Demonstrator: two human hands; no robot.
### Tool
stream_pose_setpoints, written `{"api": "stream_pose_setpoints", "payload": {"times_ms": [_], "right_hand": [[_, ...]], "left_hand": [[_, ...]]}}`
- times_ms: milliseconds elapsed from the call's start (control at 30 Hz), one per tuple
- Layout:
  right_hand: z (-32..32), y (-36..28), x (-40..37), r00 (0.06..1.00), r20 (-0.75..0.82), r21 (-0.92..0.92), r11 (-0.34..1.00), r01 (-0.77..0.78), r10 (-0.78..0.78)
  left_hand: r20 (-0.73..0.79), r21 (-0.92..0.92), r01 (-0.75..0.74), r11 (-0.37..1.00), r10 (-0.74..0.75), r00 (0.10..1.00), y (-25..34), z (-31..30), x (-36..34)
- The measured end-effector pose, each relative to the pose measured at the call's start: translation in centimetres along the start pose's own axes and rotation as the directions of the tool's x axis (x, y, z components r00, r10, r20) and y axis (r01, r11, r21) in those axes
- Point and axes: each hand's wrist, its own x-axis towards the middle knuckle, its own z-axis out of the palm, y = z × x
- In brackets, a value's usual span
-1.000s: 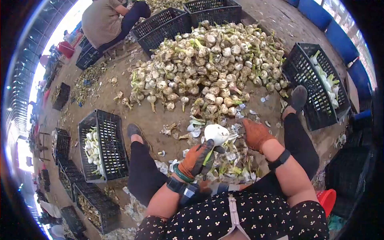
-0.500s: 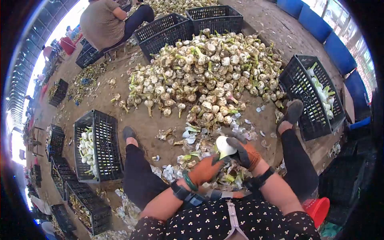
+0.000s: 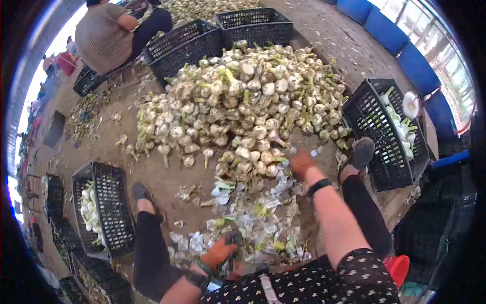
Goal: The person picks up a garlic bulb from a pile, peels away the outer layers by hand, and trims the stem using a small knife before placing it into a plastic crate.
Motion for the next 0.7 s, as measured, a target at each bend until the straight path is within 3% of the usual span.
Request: {"api": "stream_pose_setpoints", "payload": {"times_ms": [33, 67, 100, 133, 200, 300, 367, 433, 467, 500, 533, 567, 633, 667, 700], "right_hand": [[-4.8, -6.4, -2.5, 0.943, -0.188, 0.16, 0.956, -0.246, 0.274], [-2.0, -6.2, -2.1, 0.936, -0.038, 0.208, 0.919, -0.335, 0.35], [-1.2, -6.8, -1.6, 0.904, 0.121, 0.246, 0.87, -0.427, 0.41], [-0.8, -6.6, -1.1, 0.899, 0.121, 0.249, 0.863, -0.439, 0.422], [-5.2, -8.5, -1.5, 0.797, 0.461, 0.194, 0.832, -0.52, 0.391], [-5.1, -9.1, -2.2, 0.861, 0.325, 0.199, 0.862, -0.466, 0.391], [-5.6, -8.8, -2.6, 0.859, 0.289, 0.307, 0.809, -0.501, 0.422], [-3.0, -6.4, -2.2, 0.874, 0.189, 0.855, 0.362, -0.37, 0.447], [-4.1, -6.4, -2.9, 0.874, 0.187, 0.853, 0.367, -0.371, 0.448], [-6.5, -6.9, -3.7, 0.938, 0.234, 0.953, -0.249, -0.171, 0.255], [-9.4, -8.0, -4.5, 0.988, 0.14, 0.609, -0.792, -0.033, 0.066], [-13.4, -10.2, -6.0, 0.995, 0.103, 0.535, -0.843, -0.054, 0.002], [-15.8, -11.3, -7.0, 0.998, 0.041, 0.462, -0.885, -0.062, -0.049], [-17.1, -12.2, -7.9, 0.993, 0.118, 0.513, -0.856, -0.069, -0.01], [-18.3, -13.1, -8.7, 0.993, 0.113, 0.514, -0.853, -0.086, -0.032]], "left_hand": [[0.004, 0.134, -0.093, 0.987, 0.094, 0.996, -1.5, -0.5, 0.8], [0.003, 0.071, 0.032, 0.997, -0.032, 0.999, 0.5, -0.2, 0.4], [0.016, 0.08, 0.028, 0.996, -0.03, 0.999, 1.9, -0.3, 0.4], [0.059, 0.021, 0.056, 0.998, -0.058, 0.997, 3.1, -0.5, 0.3], [0.058, -0.062, 0.095, 0.994, -0.091, 0.994, 4.4, -0.4, 0.1], [0.042, 0.064, 0.103, 0.993, -0.106, 0.993, 7.3, 0.0, -0.6], [-0.009, 0.163, 0.163, 0.973, -0.164, 0.986, 8.5, 0.0, -0.6], [-0.063, 0.249, 0.221, 0.943, -0.212, 0.975, 9.1, 0.5, -0.9], [-0.096, 0.148, 0.151, 0.977, -0.138, 0.986, 9.0, 0.7, -1.1], [-0.14, 0.047, 0.076, 0.996, -0.069, 0.988, 8.5, 0.9, -1.3], [-0.09, -0.108, -0.01, 0.994, 0.0, 0.996, 6.8, 0.6, -0.7], [-0.104, -0.111, -0.015, 0.994, 0.003, 0.995, 7.8, 0.7, -1.5], [-0.039, -0.073, 0.117, 0.99, -0.12, 0.992, 12.1, 1.0, -2.2], [-0.058, -0.082, 0.108, 0.991, -0.113, 0.992, 13.1, 1.0, -2.3], [-0.086, -0.052, -0.016, 0.999, 0.011, 0.996, 13.8, 1.1, -2.3]]}}
